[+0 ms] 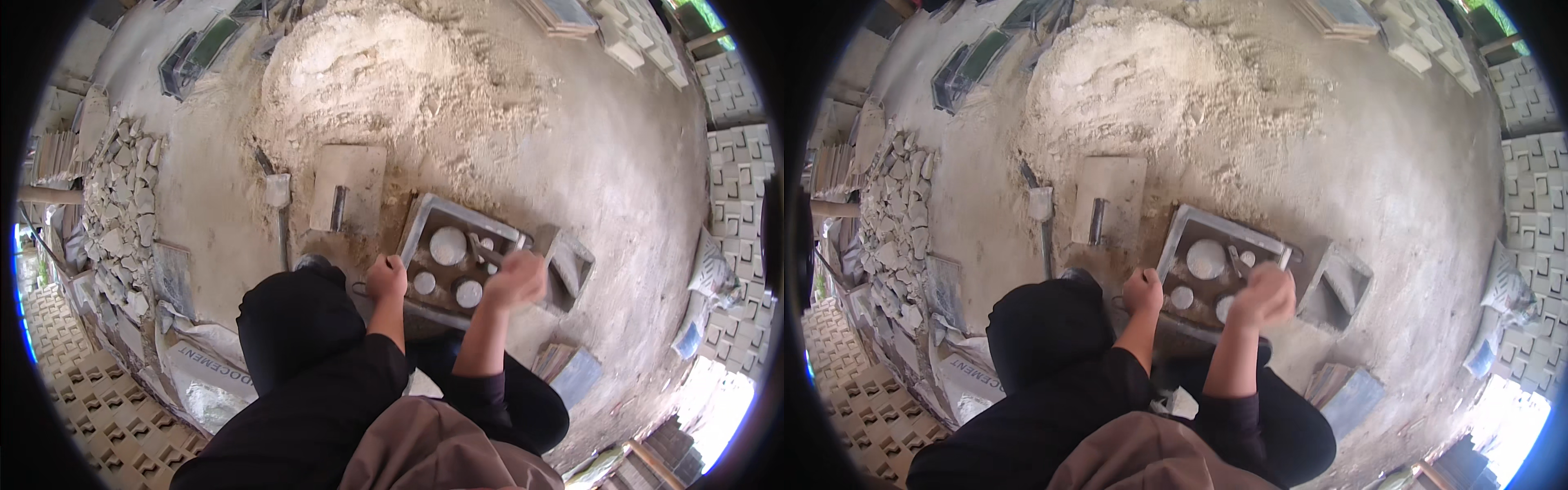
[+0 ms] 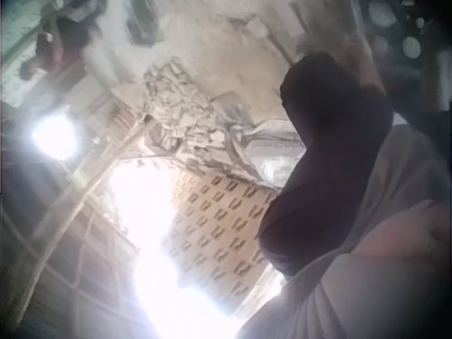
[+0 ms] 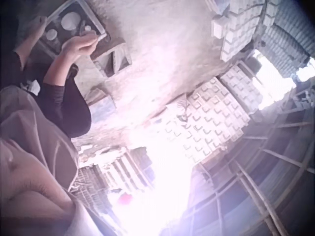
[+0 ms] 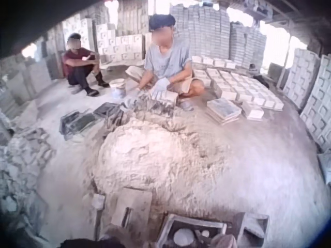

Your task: The person cleans and levels material inside a square tile mold using a small metal scraper.

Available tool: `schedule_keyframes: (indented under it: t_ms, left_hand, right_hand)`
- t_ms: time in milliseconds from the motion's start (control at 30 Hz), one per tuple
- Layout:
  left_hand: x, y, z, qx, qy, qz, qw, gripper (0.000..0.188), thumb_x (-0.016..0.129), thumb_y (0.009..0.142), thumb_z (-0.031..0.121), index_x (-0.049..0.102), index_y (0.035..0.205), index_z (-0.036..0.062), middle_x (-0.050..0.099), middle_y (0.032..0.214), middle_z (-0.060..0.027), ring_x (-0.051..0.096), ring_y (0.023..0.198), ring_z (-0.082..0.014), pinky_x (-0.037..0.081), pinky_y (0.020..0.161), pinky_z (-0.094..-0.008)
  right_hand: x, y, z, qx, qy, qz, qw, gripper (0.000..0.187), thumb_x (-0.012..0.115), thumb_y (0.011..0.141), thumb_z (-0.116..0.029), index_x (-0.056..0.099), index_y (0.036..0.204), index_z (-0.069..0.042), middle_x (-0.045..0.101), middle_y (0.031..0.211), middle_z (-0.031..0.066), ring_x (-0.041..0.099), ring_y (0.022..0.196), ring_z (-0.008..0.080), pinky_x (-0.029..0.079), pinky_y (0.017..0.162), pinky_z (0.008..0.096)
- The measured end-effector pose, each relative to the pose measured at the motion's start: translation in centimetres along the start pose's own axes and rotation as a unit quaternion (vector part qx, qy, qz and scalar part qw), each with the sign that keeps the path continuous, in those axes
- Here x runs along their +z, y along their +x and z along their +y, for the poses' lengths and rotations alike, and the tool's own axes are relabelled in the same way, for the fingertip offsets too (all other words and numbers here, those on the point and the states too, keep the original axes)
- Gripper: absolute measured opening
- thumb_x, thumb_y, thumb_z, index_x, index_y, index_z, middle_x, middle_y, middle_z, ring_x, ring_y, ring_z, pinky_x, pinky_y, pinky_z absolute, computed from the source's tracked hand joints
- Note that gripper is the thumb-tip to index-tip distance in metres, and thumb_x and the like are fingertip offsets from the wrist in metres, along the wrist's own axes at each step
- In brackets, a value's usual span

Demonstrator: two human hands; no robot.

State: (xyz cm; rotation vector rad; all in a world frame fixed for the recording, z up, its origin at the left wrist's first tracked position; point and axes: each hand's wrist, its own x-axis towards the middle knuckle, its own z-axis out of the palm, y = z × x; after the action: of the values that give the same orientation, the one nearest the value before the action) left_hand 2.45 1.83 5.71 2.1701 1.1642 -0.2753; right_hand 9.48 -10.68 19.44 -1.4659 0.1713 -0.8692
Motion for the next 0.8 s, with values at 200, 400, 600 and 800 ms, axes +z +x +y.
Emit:
schedule_keyframes:
  t_ms: [200,400,600,800]
  left_hand:
    - [-0.4,0.6,0.7,-0.014,-0.006,-0.004,1.000,0.034,0.039,0.077,0.032,0.060,0.079,0.0051,0.061,0.079,-0.0201,0.057,0.078,-0.0407,0.044,0.070,-0.0494]
    - [0.1,0.3,0.0,-0.006,0.000,-0.016,1.000,0.033,0.038,0.078,0.032,0.059,0.078,0.0055,0.061,0.077,-0.0192,0.058,0.075,-0.0404,0.045,0.068,-0.0499]
    - [0.1,0.2,0.1,0.001,0.006,-0.029,1.000,0.034,0.038,0.078,0.033,0.059,0.080,0.0057,0.061,0.080,-0.0190,0.057,0.079,-0.0401,0.044,0.070,-0.0510]
    - [-0.3,-0.1,0.4,0.000,0.000,-0.019,1.000,0.036,0.037,0.078,0.034,0.059,0.081,0.0052,0.061,0.081,-0.0201,0.057,0.080,-0.0409,0.044,0.070,-0.0510]
  right_hand:
    - [-0.9,0.6,-2.5,0.046,0.058,-0.031,0.997,0.039,0.034,0.089,-0.008,0.023,0.051,-0.010,0.028,0.043,-0.0013,0.022,0.038,0.0052,0.015,0.038,0.0236]
    - [-2.8,1.0,-0.5,0.085,0.071,-0.026,0.993,0.041,0.034,0.089,-0.009,0.021,0.051,-0.012,0.018,0.044,-0.0029,0.020,0.035,0.0069,0.015,0.037,0.0240]
    - [-3.7,0.6,-0.9,0.124,0.039,-0.051,0.990,0.039,0.035,0.086,-0.008,0.023,0.049,-0.011,0.020,0.044,-0.0020,0.021,0.036,0.0079,0.017,0.036,0.0250]
    - [-3.8,0.0,-2.1,0.156,0.077,-0.102,0.979,0.040,0.037,0.086,-0.011,0.025,0.048,-0.008,0.026,0.043,-0.0011,0.027,0.037,0.0083,0.019,0.036,0.0255]
